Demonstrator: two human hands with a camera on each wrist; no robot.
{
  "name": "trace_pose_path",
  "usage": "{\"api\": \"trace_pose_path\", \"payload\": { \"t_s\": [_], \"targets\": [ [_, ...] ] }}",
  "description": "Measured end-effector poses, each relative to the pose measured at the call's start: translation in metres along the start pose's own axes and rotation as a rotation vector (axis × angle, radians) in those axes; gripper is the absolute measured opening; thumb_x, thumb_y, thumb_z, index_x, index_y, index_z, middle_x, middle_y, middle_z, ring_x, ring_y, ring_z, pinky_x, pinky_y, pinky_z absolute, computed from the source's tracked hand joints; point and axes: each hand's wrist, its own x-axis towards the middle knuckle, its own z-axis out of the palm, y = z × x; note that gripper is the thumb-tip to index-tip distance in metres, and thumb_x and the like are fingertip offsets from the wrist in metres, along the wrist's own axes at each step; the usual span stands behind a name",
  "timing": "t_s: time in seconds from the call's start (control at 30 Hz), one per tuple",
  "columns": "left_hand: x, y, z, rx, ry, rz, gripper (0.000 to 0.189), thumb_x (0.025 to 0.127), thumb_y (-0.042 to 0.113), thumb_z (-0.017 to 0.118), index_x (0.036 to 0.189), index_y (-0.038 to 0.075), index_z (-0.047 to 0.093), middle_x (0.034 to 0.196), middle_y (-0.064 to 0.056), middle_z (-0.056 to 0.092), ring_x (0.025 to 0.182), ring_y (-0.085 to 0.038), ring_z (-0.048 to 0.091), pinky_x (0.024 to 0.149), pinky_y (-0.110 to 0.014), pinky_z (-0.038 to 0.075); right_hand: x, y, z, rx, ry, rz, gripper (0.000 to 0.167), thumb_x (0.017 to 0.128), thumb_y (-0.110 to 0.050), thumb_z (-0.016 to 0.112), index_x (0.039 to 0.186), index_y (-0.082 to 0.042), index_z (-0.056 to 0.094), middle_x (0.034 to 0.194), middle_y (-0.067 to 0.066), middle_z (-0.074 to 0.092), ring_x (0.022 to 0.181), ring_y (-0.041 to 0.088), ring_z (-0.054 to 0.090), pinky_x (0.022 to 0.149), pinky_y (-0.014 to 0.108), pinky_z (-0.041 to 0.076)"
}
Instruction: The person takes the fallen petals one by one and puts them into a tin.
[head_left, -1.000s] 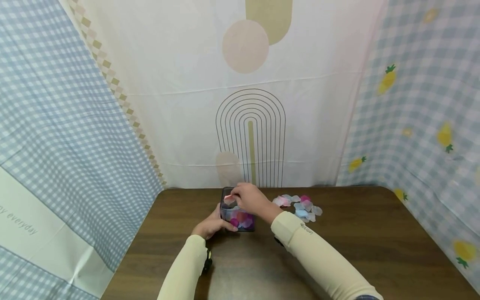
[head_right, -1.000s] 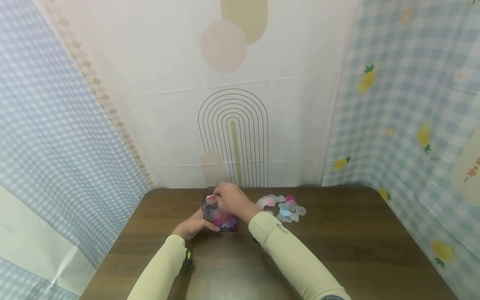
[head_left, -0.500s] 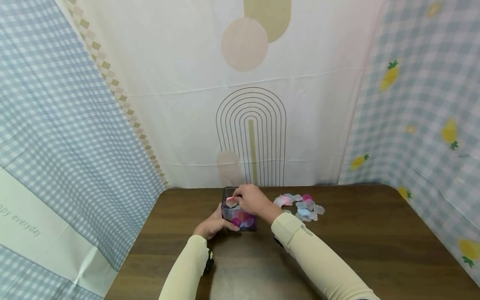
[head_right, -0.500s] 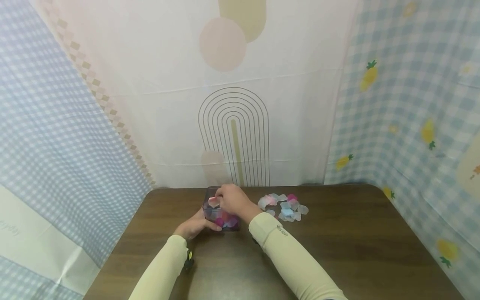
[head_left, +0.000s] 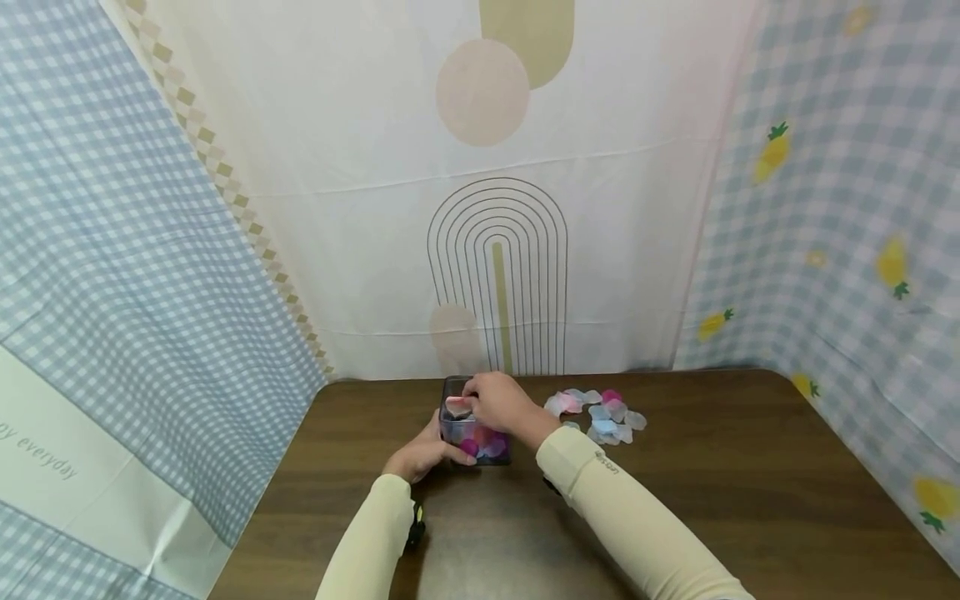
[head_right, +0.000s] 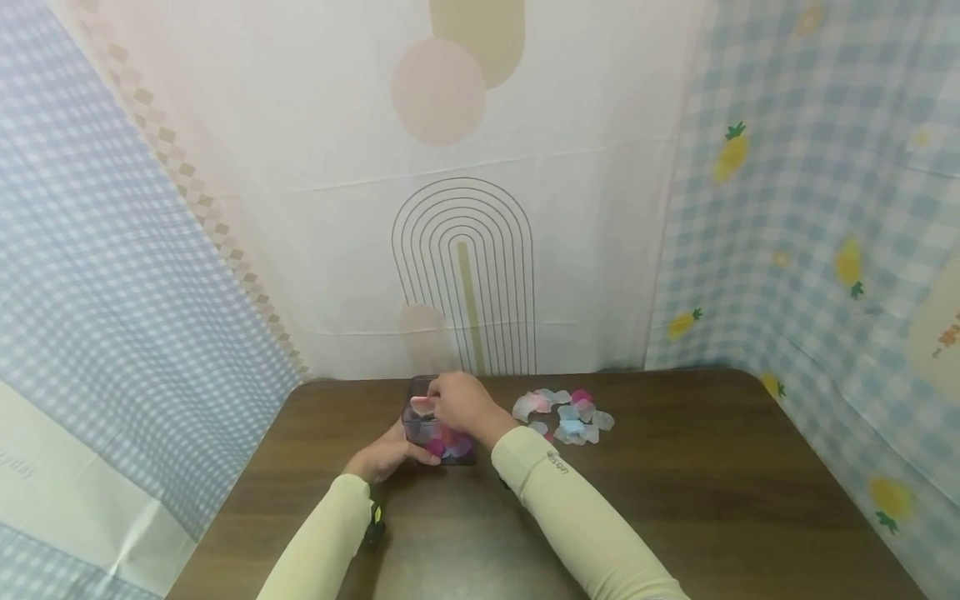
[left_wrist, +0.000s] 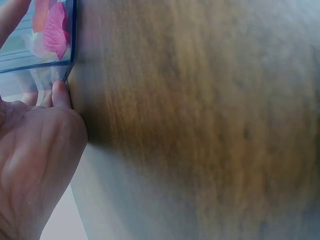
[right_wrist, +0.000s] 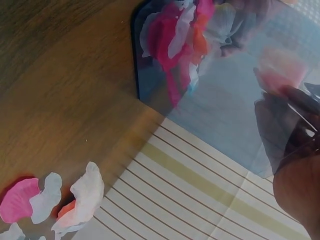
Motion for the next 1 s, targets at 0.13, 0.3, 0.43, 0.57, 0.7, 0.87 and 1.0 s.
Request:
{"api": "trace_pose_path", "payload": {
  "t_s": [0.13, 0.3, 0.43, 0.57, 0.7, 0.87, 1.0],
  "targets": [
    [-0.0024, 0.0008, -0.0002, 0.007, 0.008, -0.005, 0.106, 0.074, -0.007, 0.089, 0.155, 0.017, 0.025, 0.158, -0.018, 0.049, 0.135, -0.030, 0.059, 0.113, -0.038, 0.046, 0.0011, -0.0019, 0.0009, -0.017, -0.004, 0.006, 0.017, 0.102, -0.019, 0.066, 0.106, -0.015, 0.082, 0.108, 0.002, 0.081, 0.104, 0.023, 0.075, 0.098, 0.041, 0.060],
    [-0.0035, 0.0006, 0.0004, 0.006, 0.000, -0.014, 0.107, 0.075, -0.006, 0.089, 0.156, 0.016, 0.024, 0.159, -0.019, 0.048, 0.135, -0.030, 0.058, 0.114, -0.039, 0.046, 0.0007, -0.0033, 0.0009, -0.018, -0.023, 0.021, 0.019, 0.104, -0.021, 0.065, 0.112, -0.014, 0.081, 0.112, 0.003, 0.082, 0.108, 0.024, 0.075, 0.100, 0.042, 0.059],
    [-0.0022, 0.0003, 0.0007, 0.000, 0.011, -0.014, 0.107, 0.074, -0.006, 0.089, 0.156, 0.014, 0.023, 0.157, -0.018, 0.051, 0.133, -0.028, 0.060, 0.116, -0.041, 0.044, 0.0009, -0.0030, 0.0004, -0.005, -0.032, 0.024, 0.024, 0.106, -0.021, 0.063, 0.120, -0.010, 0.079, 0.119, 0.005, 0.081, 0.114, 0.025, 0.075, 0.103, 0.043, 0.059],
    [-0.0013, -0.0002, 0.0007, 0.012, 0.023, -0.013, 0.108, 0.073, -0.005, 0.089, 0.157, 0.010, 0.023, 0.152, -0.018, 0.054, 0.129, -0.026, 0.060, 0.116, -0.041, 0.044, 0.0011, -0.0026, -0.0004, -0.004, -0.034, 0.020, 0.025, 0.106, -0.021, 0.063, 0.120, -0.009, 0.079, 0.119, 0.006, 0.081, 0.114, 0.026, 0.075, 0.103, 0.043, 0.059],
    [-0.0008, -0.0009, 0.0004, 0.013, 0.035, -0.023, 0.111, 0.073, -0.003, 0.090, 0.159, 0.010, 0.021, 0.149, -0.017, 0.056, 0.127, -0.025, 0.059, 0.117, -0.043, 0.041, 0.0010, -0.0024, 0.0001, -0.006, -0.033, 0.021, 0.024, 0.105, -0.022, 0.063, 0.119, -0.010, 0.080, 0.117, 0.005, 0.082, 0.113, 0.025, 0.075, 0.102, 0.043, 0.059],
    [-0.0011, -0.0009, 0.0008, 0.012, 0.031, -0.018, 0.113, 0.074, -0.003, 0.090, 0.161, 0.010, 0.019, 0.150, -0.017, 0.056, 0.128, -0.026, 0.058, 0.121, -0.047, 0.038, 0.0008, -0.0020, 0.0014, -0.003, -0.032, 0.030, 0.025, 0.106, -0.023, 0.064, 0.119, -0.010, 0.080, 0.118, 0.005, 0.082, 0.113, 0.025, 0.076, 0.101, 0.044, 0.060],
    [-0.0015, -0.0005, 0.0012, 0.008, 0.034, -0.022, 0.113, 0.074, -0.003, 0.090, 0.161, 0.010, 0.019, 0.150, -0.018, 0.056, 0.128, -0.026, 0.058, 0.119, -0.046, 0.039, 0.0004, -0.0022, 0.0013, -0.001, -0.033, 0.036, 0.025, 0.106, -0.022, 0.063, 0.120, -0.010, 0.080, 0.119, 0.005, 0.081, 0.113, 0.025, 0.075, 0.102, 0.044, 0.060]
  ]
}}
